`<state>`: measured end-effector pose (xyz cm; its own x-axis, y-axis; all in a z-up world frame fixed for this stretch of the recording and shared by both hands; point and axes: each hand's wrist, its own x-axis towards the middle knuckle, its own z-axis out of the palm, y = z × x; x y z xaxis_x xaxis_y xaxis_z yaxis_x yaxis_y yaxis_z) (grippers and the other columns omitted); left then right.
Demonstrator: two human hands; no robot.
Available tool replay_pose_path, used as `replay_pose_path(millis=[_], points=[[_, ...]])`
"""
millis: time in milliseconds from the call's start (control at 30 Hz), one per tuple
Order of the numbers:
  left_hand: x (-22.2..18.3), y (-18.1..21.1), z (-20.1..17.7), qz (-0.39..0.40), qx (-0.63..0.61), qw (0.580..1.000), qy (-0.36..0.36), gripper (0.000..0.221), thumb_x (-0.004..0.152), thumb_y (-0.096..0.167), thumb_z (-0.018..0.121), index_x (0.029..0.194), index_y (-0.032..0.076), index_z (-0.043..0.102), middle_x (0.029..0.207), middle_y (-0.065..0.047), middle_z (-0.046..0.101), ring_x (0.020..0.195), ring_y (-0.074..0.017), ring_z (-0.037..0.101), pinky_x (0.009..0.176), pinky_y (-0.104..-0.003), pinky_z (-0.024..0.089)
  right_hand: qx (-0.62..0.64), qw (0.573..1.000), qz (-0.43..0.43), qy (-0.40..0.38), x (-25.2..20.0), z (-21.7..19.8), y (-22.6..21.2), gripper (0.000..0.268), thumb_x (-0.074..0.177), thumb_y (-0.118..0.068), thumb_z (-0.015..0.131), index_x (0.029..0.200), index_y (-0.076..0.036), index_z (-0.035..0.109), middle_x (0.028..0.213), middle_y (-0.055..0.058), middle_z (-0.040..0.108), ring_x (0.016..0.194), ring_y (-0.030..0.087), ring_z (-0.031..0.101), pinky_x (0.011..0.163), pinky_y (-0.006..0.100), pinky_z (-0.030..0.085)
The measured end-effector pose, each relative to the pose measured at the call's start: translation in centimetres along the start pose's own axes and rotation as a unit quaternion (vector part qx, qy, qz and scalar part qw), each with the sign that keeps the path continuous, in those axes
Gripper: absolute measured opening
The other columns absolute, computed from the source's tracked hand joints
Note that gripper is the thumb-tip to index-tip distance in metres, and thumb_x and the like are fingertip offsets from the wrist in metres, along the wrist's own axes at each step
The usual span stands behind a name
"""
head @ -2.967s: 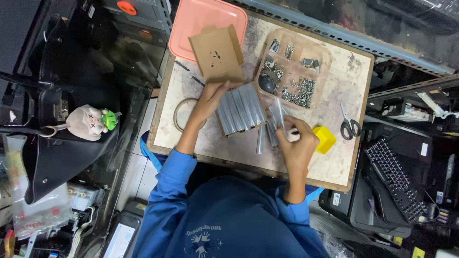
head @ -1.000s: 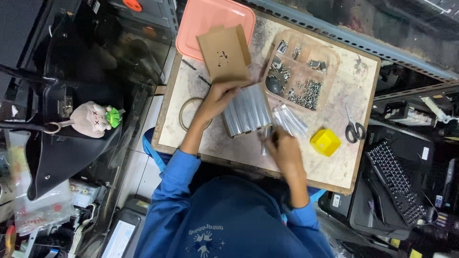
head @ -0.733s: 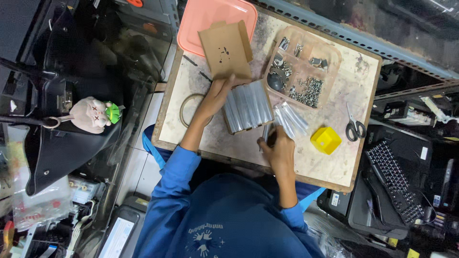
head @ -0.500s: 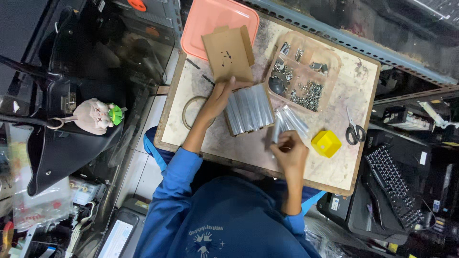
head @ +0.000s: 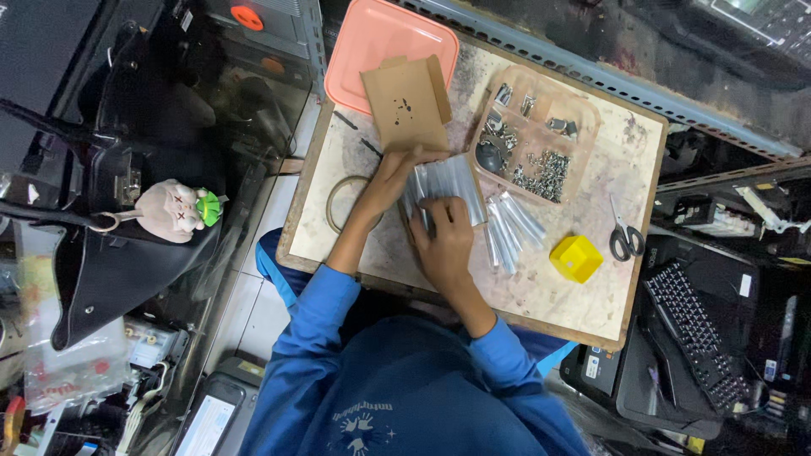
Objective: The person places metal profiles into plastic bags and then packs the bagged profiles into a small cardboard box on a workbench.
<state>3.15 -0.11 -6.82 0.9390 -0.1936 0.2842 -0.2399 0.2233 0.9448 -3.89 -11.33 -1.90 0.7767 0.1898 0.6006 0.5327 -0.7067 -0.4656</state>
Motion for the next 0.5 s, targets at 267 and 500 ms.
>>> replay_pose_path(millis=[267, 500], points=[[0.4, 2.2, 0.2, 0.053, 0.052, 0.997, -0.004, 0.026, 0.094, 0.012, 0.043, 0.11, 0.006, 0.061, 0.075, -0.011, 0.059, 0.07, -0.0163, 0.052, 0.063, -0.028, 0.041, 0.019, 0.997, 0.001, -0.074, 1.8, -2.2, -0.8, 0.006, 0.073, -0.006, 0.066, 0.077, -0.007, 0.063, 0.071, 0.007, 0.053, 0.07, 0.026, 0.052, 0.063, 0.033, 0.043], [0.3, 1.9, 0.1, 0.023, 0.051, 0.998, -0.002, 0.025, 0.094, 0.01, 0.044, 0.114, 0.009, 0.06, 0.105, -0.016, 0.062, 0.102, -0.0275, 0.056, 0.084, -0.041, 0.045, 0.065, 0.997, 0.029, -0.044, 10.1, -2.0, 4.5, 0.014, 0.075, -0.003, 0.062, 0.085, 0.004, 0.054, 0.076, 0.022, 0.052, 0.072, 0.042, 0.052, 0.063, 0.045, 0.042]])
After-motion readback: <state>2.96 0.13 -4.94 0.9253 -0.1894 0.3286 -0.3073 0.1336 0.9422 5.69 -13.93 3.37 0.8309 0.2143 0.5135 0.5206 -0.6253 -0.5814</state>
